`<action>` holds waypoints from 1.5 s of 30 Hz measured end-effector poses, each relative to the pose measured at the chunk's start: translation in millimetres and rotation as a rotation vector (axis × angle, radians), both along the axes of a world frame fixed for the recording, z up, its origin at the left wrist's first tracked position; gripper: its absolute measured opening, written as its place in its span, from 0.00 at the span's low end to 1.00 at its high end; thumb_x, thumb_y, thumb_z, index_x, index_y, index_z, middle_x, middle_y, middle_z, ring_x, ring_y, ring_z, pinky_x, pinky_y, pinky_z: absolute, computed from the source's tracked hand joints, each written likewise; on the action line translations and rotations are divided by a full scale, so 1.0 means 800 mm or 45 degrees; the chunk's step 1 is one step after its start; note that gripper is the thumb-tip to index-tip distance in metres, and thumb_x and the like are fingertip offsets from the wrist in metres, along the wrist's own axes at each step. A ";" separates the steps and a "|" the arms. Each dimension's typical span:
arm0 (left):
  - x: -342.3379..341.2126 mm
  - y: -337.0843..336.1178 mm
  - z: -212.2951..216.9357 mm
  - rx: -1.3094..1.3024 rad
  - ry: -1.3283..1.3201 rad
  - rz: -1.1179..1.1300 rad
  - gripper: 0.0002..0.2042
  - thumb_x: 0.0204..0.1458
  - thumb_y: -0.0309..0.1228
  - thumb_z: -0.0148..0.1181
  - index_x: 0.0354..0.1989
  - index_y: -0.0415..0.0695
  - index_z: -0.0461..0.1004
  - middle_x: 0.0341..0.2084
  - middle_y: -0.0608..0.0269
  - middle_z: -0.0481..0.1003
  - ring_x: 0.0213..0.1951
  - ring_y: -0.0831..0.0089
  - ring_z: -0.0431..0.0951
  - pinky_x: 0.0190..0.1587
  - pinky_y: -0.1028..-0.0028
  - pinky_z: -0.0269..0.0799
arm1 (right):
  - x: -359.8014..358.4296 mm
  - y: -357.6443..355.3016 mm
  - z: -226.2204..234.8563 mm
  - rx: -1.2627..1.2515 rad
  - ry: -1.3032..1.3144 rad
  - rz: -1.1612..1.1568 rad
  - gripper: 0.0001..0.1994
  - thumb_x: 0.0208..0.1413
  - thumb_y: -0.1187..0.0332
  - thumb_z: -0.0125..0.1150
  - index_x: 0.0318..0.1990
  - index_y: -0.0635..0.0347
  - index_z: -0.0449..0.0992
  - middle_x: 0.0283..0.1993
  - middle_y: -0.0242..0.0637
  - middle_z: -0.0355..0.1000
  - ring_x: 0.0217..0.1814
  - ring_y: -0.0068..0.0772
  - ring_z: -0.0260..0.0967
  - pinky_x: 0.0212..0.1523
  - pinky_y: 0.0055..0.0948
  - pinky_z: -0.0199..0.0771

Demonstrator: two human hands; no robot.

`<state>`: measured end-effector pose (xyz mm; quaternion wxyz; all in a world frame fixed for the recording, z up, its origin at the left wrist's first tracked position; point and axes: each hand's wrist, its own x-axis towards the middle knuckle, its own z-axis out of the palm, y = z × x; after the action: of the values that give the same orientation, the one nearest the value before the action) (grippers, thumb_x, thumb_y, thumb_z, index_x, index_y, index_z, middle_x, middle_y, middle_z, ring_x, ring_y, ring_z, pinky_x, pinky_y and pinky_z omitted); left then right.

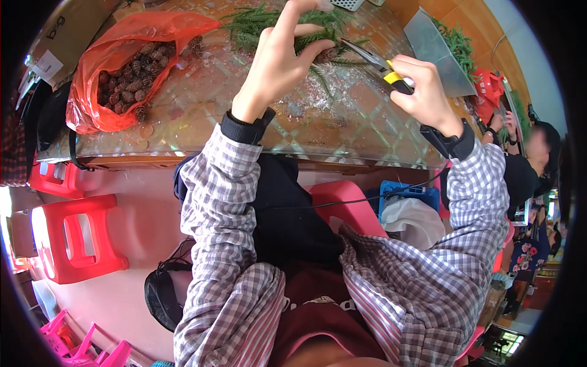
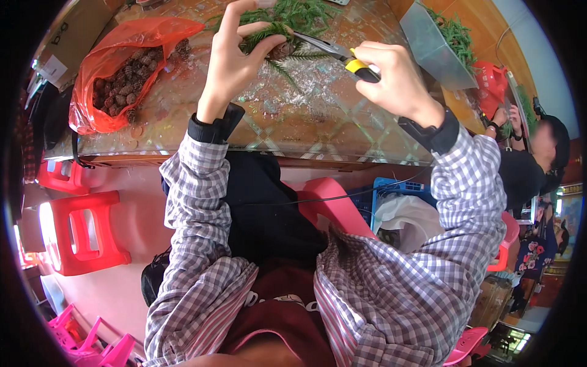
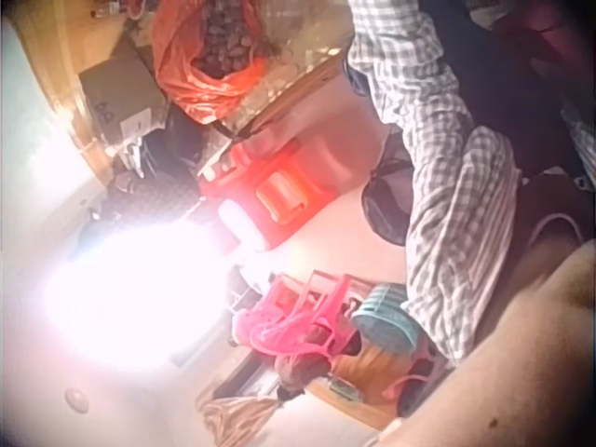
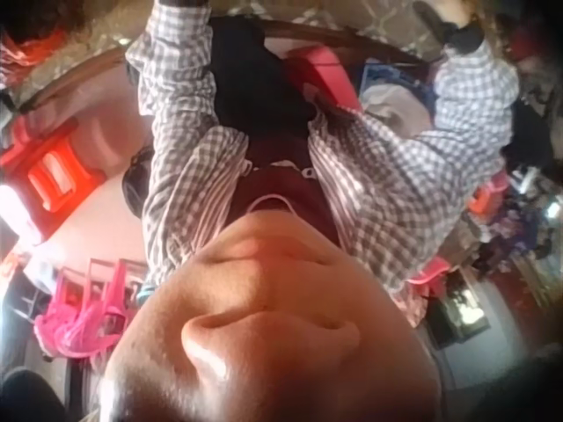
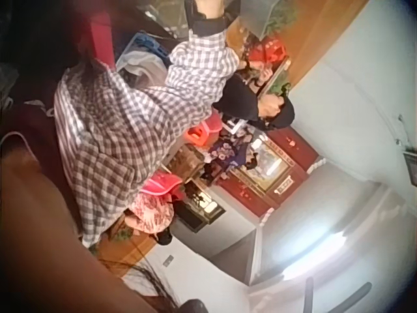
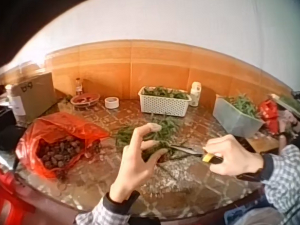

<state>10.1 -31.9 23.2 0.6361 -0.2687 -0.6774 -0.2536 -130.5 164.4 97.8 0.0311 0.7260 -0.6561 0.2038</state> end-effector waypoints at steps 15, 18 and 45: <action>0.048 -0.008 -0.022 1.058 -1.148 0.269 0.42 0.50 0.32 0.58 0.62 0.41 0.30 0.41 0.41 0.71 0.36 0.56 0.77 0.39 0.67 0.71 | -0.246 -0.258 0.036 -0.471 -0.075 -0.963 0.12 0.35 0.62 0.58 0.21 0.63 0.69 0.19 0.40 0.69 0.23 0.36 0.67 0.25 0.34 0.62; 0.058 -0.015 -0.021 1.081 -1.234 0.306 0.41 0.50 0.33 0.58 0.62 0.41 0.32 0.39 0.42 0.72 0.35 0.57 0.77 0.39 0.67 0.71 | -0.231 -0.266 0.008 -0.554 -0.139 -1.054 0.13 0.35 0.61 0.59 0.21 0.63 0.70 0.20 0.43 0.70 0.25 0.43 0.69 0.28 0.38 0.64; 0.201 -0.149 -0.078 1.020 -1.292 1.526 0.22 0.48 0.44 0.54 0.45 0.38 0.72 0.40 0.42 0.72 0.47 0.51 0.71 0.48 0.65 0.66 | -0.058 0.018 -0.138 0.451 0.116 -0.468 0.14 0.41 0.67 0.63 0.20 0.68 0.67 0.30 0.48 0.66 0.32 0.49 0.67 0.32 0.39 0.66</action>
<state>170.7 -151.3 -39.1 0.3308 0.5203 -0.7654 -0.1845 -176.6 178.8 -12.3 -0.0303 0.5972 -0.8003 0.0437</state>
